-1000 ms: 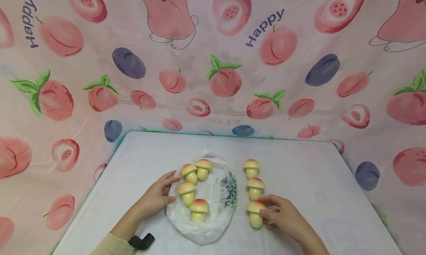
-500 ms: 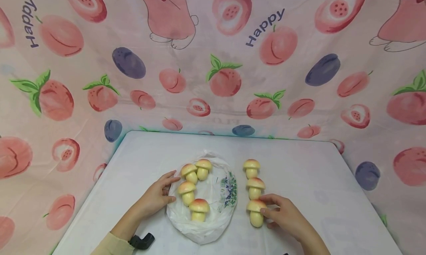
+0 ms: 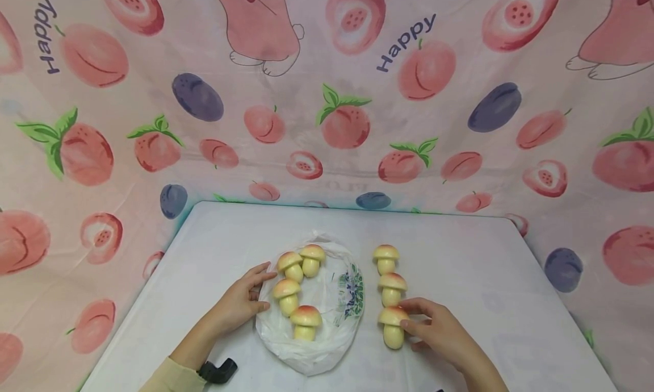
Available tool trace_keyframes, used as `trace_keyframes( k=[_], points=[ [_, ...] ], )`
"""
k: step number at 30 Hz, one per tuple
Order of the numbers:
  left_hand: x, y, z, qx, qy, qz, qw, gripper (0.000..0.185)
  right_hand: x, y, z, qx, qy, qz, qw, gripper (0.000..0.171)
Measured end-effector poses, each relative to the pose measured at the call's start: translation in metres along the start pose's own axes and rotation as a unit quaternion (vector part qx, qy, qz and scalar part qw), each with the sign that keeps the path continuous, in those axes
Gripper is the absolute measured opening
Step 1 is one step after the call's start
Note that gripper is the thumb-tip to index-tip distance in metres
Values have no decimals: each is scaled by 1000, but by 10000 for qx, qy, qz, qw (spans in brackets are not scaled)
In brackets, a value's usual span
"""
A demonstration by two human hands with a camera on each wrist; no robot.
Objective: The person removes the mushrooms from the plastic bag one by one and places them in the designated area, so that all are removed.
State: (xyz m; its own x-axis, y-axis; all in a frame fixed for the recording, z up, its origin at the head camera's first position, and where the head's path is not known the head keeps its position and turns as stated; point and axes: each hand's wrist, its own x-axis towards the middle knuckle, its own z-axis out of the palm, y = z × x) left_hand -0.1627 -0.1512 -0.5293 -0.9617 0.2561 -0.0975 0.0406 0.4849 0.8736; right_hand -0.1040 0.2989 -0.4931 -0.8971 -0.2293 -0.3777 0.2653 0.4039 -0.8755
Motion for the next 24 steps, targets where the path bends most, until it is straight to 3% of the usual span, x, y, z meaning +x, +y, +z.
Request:
trace_keyframes(
  k=[14, 24],
  points=[
    [-2, 5, 0, 182, 116, 11, 9998, 67, -5, -6, -10, -219, 291, 47, 9993, 63],
    [-2, 4, 0, 220, 108, 1, 9997, 67, -6, -18, -15, -455, 481, 332, 9972, 64]
  ],
)
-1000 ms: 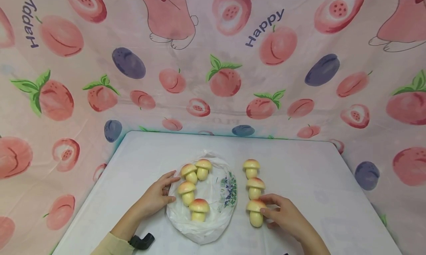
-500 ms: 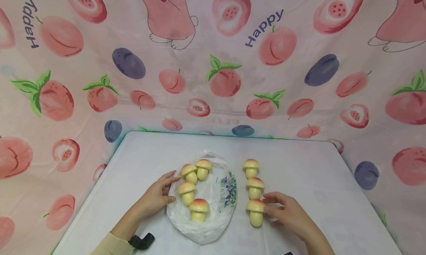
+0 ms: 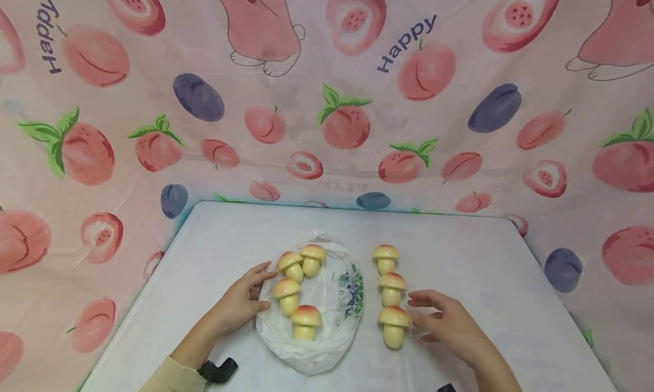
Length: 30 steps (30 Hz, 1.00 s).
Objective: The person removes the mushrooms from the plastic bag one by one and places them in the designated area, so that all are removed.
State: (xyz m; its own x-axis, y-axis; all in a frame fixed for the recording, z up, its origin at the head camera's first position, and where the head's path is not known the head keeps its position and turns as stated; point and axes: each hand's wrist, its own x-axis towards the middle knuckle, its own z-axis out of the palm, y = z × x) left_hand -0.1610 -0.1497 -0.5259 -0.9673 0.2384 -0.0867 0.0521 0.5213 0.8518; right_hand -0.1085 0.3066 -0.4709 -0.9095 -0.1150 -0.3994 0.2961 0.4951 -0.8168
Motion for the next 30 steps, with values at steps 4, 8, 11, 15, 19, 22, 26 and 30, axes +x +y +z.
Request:
trace_keyframes(
  k=[4, 8, 11, 15, 19, 22, 26, 30],
  points=[
    [0, 1, 0, -18, 4, -3, 10000, 67, -2, -3, -2, 35, -23, -79, 10000, 65],
    [0, 1, 0, -11, 23, -8, 10000, 68, -4, -5, -3, 57, 23, -213, 9998, 65],
    [0, 1, 0, 29, 43, 8, 10000, 68, -6, -8, -3, 54, 52, -340, 9994, 65],
    [0, 1, 0, 49, 53, -14, 10000, 69, -9, -12, -3, 108, 59, -510, 9986, 63],
    [1, 1, 1, 63, 34, -36, 10000, 70, -9, -15, -2, 127, 84, -520, 9985, 62],
    [1, 0, 1, 59, 20, -24, 10000, 70, -9, -18, 0, 136, 99, -527, 9985, 61],
    [2, -1, 1, 65, 34, -39, 10000, 70, -9, -22, 2, 163, 80, -635, 9978, 60],
    [2, -1, 1, 103, 56, -44, 9999, 69, -7, -27, 5, 138, 50, -673, 9976, 59]
  ],
)
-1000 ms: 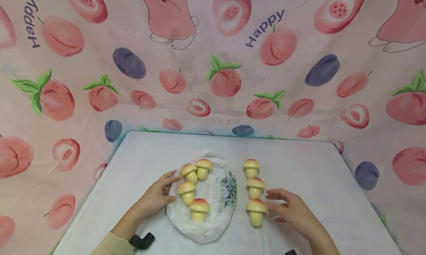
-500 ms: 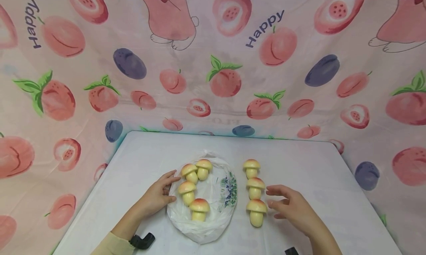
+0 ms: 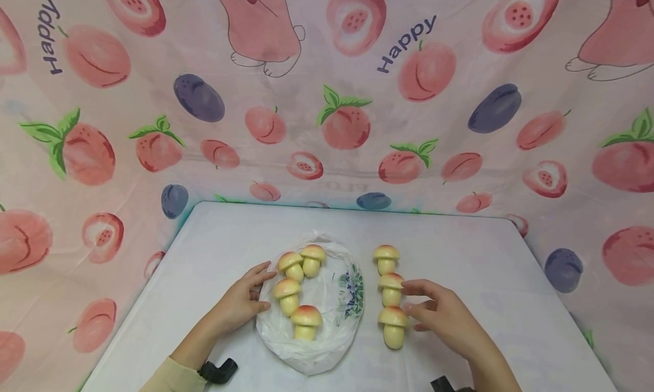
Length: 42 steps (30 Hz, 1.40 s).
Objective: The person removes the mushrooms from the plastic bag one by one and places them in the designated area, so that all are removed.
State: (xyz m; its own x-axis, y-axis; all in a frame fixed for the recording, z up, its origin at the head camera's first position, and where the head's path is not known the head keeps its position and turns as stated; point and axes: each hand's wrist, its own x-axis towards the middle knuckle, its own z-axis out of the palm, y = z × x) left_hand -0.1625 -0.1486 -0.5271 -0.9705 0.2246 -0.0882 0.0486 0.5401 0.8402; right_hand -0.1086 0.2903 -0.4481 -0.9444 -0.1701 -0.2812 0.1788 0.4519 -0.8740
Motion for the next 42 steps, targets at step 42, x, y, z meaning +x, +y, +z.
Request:
trace_keyframes(
  k=[42],
  points=[
    [0, 0, -1, 47, -33, 82, 9999, 70, 37, -37, 71, 435, -897, -971, 9903, 54]
  ],
)
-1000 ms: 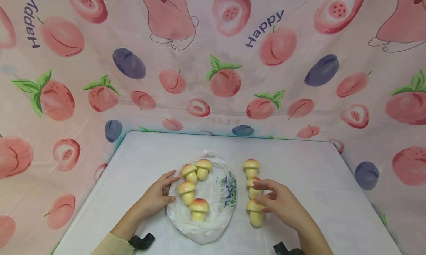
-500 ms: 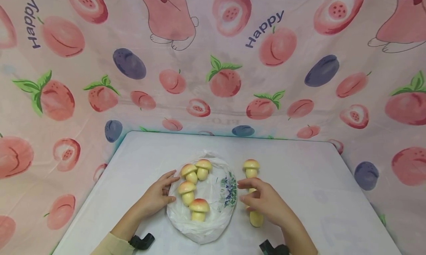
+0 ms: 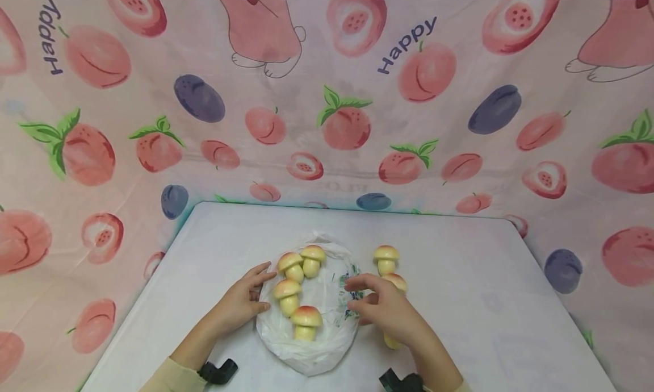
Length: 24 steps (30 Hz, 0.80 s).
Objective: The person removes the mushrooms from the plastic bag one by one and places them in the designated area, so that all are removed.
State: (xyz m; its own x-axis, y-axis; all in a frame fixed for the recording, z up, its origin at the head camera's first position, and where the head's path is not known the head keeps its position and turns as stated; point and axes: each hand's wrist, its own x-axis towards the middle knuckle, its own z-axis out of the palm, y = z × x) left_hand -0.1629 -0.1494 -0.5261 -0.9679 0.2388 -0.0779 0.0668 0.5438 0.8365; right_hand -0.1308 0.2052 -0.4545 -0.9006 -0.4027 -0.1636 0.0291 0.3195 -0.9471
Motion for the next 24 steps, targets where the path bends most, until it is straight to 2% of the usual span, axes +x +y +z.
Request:
trace_keyframes(
  k=[14, 24],
  points=[
    [0, 0, 1, -1, 7, -102, 9999, 70, 12, 3, 27, 339, -153, 202, 9991, 54],
    [0, 0, 0, 88, 4, -95, 9999, 70, 19, 9, 43, 372, 104, 102, 9992, 48]
  ],
)
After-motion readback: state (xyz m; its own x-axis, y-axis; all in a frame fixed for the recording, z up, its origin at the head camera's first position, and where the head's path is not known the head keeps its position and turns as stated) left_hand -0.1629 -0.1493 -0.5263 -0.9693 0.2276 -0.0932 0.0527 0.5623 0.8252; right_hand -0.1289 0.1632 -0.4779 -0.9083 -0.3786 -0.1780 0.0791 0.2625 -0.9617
